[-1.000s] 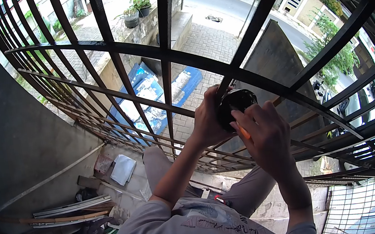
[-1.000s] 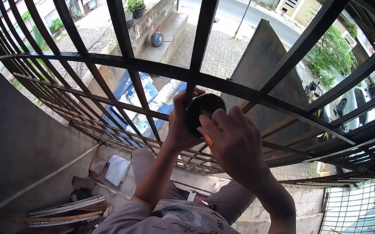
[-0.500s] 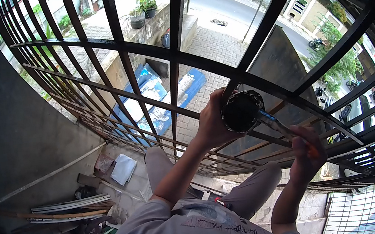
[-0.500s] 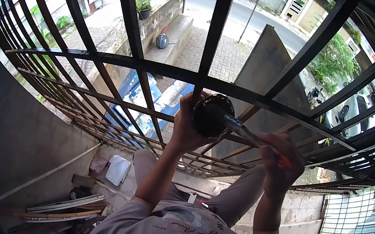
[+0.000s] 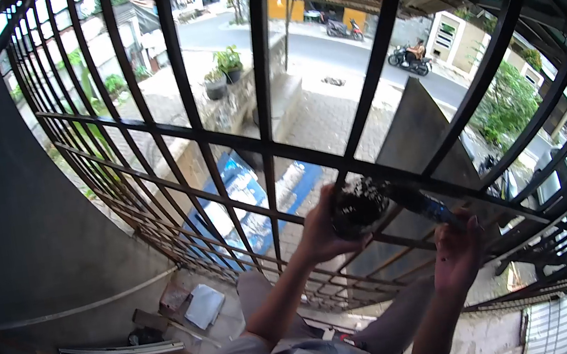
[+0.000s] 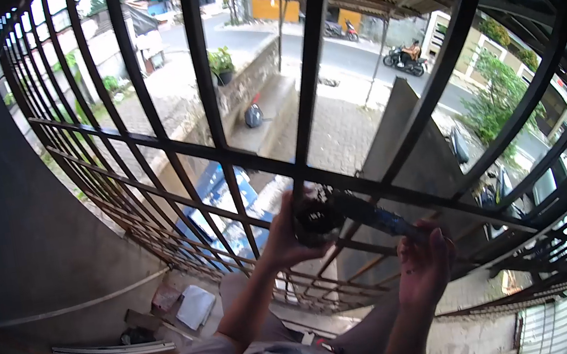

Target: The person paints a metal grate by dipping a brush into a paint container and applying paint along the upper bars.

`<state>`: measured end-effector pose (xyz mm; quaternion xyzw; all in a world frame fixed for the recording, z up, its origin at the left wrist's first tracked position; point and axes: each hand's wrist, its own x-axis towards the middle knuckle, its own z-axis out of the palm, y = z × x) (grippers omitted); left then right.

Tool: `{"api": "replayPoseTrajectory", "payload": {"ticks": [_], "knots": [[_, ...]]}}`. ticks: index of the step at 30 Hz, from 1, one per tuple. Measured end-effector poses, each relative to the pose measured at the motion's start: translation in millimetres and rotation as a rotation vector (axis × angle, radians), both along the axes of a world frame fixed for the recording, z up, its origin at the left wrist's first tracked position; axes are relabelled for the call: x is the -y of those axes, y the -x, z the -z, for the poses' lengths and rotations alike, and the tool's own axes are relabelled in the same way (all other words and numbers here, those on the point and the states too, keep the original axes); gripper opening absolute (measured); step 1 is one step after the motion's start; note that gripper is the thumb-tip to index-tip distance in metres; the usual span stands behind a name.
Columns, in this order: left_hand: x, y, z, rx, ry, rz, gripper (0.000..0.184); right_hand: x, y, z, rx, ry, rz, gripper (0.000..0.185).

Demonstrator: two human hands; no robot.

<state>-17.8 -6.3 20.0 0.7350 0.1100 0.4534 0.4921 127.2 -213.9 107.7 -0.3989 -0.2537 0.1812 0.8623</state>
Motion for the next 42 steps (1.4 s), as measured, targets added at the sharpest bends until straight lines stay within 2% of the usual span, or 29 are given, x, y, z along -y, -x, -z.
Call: {"api": "replayPoseTrajectory", "payload": {"ticks": [2, 4, 7, 8, 10, 13, 14, 17, 21, 24, 26, 28, 30, 35, 42], "knots": [[-2.4, -2.9, 4.2, 0.018, -0.083, -0.044, 0.100, -6.4, 4.6, 0.0, -0.072, -0.075, -0.008, 0.034], [-6.4, -7.6, 15.7, 0.045, -0.027, 0.023, 0.096, -13.2, 13.2, -12.9, 0.049, -0.094, -0.099, 0.035], [-5.8, -8.2, 14.2, 0.003, 0.003, 0.037, 0.093, -44.3, 49.7, -54.3, 0.015, -0.125, 0.057, 0.038], [-8.2, -9.6, 16.9, 0.012, 0.031, 0.066, 0.092, -52.6, 62.0, -71.4, 0.024, -0.145, 0.033, 0.038], [-8.0, -6.0, 12.1, 0.003, -0.038, 0.051, 0.093, -61.6, 82.3, -102.5, 0.203, -0.066, -0.011, 0.038], [-8.4, -10.9, 16.6, 0.032, -0.043, 0.054, 0.092, -93.1, 106.4, -142.3, 0.319, -0.136, -0.107, 0.035], [-7.6, -12.9, 19.2, 0.030, -0.010, 0.064, 0.093, -101.2, 114.9, -159.6, 0.368, -0.144, -0.222, 0.032], [-6.3, -8.4, 11.2, -0.003, 0.017, 0.064, 0.093, -148.8, 129.2, -192.8, 0.557, -0.233, -0.202, 0.032], [-2.8, -2.4, 2.6, -0.049, -0.016, 0.020, 0.092, -194.3, 129.1, -231.7, 0.665, -0.282, -0.264, 0.028], [-3.3, -5.3, 5.6, -0.026, -0.031, 0.013, 0.090, -211.7, 133.5, -250.1, 0.703, -0.296, -0.240, 0.027], [-4.0, -7.6, 7.9, 0.016, -0.053, 0.010, 0.089, -223.2, 138.4, -256.6, 0.729, -0.319, -0.198, 0.033], [-2.2, -4.3, 4.3, -0.027, 0.020, 0.048, 0.089, -236.0, 142.3, -262.5, 0.745, -0.315, -0.199, 0.032], [-4.2, -7.9, 10.5, -0.017, -0.002, 0.031, 0.089, -249.1, 151.1, -270.0, 0.777, -0.374, -0.173, 0.026], [-6.8, -13.8, 18.7, 0.030, -0.082, -0.017, 0.089, -283.5, 172.5, -295.9, 0.834, -0.478, -0.083, 0.024], [-4.4, -12.8, 15.5, -0.006, -0.054, -0.023, 0.092, -319.7, 188.0, -325.0, 0.827, -0.473, 0.035, 0.022]]}}
